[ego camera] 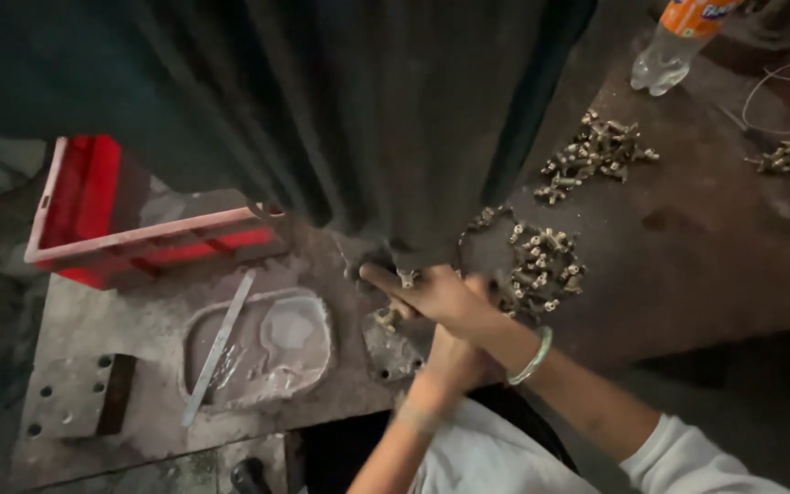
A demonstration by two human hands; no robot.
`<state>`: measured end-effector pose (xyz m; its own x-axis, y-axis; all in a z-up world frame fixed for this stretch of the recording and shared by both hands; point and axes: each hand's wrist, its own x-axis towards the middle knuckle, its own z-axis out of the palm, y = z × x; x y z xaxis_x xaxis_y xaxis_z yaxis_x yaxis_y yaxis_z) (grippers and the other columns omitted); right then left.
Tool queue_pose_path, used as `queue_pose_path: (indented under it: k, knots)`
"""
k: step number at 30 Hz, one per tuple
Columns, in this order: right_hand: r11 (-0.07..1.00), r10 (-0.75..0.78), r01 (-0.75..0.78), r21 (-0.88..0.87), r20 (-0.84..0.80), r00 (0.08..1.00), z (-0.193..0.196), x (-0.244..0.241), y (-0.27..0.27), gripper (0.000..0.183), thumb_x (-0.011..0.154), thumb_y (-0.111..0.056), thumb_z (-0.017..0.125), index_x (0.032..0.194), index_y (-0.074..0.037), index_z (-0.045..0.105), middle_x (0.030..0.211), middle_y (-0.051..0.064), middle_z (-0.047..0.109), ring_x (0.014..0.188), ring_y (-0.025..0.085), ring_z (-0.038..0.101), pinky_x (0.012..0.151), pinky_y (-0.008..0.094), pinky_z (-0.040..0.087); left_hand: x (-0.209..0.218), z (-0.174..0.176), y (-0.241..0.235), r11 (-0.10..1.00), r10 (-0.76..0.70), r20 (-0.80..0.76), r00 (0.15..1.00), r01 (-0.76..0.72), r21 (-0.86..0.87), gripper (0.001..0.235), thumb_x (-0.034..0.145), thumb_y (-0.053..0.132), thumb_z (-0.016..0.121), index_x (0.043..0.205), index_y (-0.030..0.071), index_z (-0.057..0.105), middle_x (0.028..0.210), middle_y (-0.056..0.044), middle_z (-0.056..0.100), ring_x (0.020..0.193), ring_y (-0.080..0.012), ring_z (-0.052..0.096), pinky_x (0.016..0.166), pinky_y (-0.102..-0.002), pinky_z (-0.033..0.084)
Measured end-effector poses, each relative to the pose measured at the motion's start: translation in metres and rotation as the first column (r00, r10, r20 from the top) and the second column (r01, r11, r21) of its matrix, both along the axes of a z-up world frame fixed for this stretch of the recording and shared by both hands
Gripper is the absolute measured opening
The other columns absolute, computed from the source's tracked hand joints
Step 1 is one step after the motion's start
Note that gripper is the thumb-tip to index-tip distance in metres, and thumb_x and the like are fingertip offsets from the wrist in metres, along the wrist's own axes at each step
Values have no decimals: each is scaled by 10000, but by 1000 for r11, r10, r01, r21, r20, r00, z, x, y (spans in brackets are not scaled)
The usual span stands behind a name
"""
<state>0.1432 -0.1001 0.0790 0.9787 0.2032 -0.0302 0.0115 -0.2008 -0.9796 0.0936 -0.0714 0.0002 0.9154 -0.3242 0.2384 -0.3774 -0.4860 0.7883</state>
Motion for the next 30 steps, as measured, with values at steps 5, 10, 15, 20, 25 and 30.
queue_pose_path:
  k: [5,10,15,20,25,30]
  knots:
    - [900,402,-421,-115,-162,901,49,26,-25,555,779,-631,758,738,-90,637,617,7,564,549,137,531,498,317,414,-85,20,62,784,-289,-688,666,-248,-569,230,981,72,658,1197,-8,669,1035,-75,701,914,-125,674,787,-287,592]
    - [708,515,-572,-415,-251,820,40,41,-29,617,770,-699,700,687,-89,675,613,5,622,575,119,570,532,302,451,-100,92,83,662,-215,-669,712,-397,-636,270,976,94,665,1208,-40,700,1009,-54,671,883,-97,690,761,-278,639]
    - [758,445,-505,-412,-241,863,23,46,-36,634,732,-757,764,1010,-189,725,829,-97,724,795,85,646,695,266,508,-76,43,99,977,25,430,902,-112,179,531,842,-1,680,1369,17,621,1193,-145,679,1080,-290,700,874,-338,578]
    - [786,341,-466,-405,-345,875,61,33,-33,555,718,-673,763,856,-137,728,682,-4,667,668,131,599,610,315,477,-77,51,91,960,229,319,920,-267,81,494,778,-30,616,1261,56,674,1243,-162,667,1133,-324,671,915,-382,560]
    - [795,450,-526,-301,-289,845,57,32,-25,580,799,-619,765,702,-57,658,626,21,618,596,137,562,555,322,452,-59,63,93,917,324,-62,944,-297,267,525,902,101,658,1400,-5,531,1098,-128,665,1034,-330,646,852,-443,537]
    - [813,435,-510,-281,-289,853,48,30,-26,521,807,-584,771,650,-100,661,601,-24,616,586,97,587,542,289,462,-12,26,29,832,126,395,910,-314,457,414,831,71,629,1244,86,603,1115,-130,673,1016,-314,667,721,-399,573]
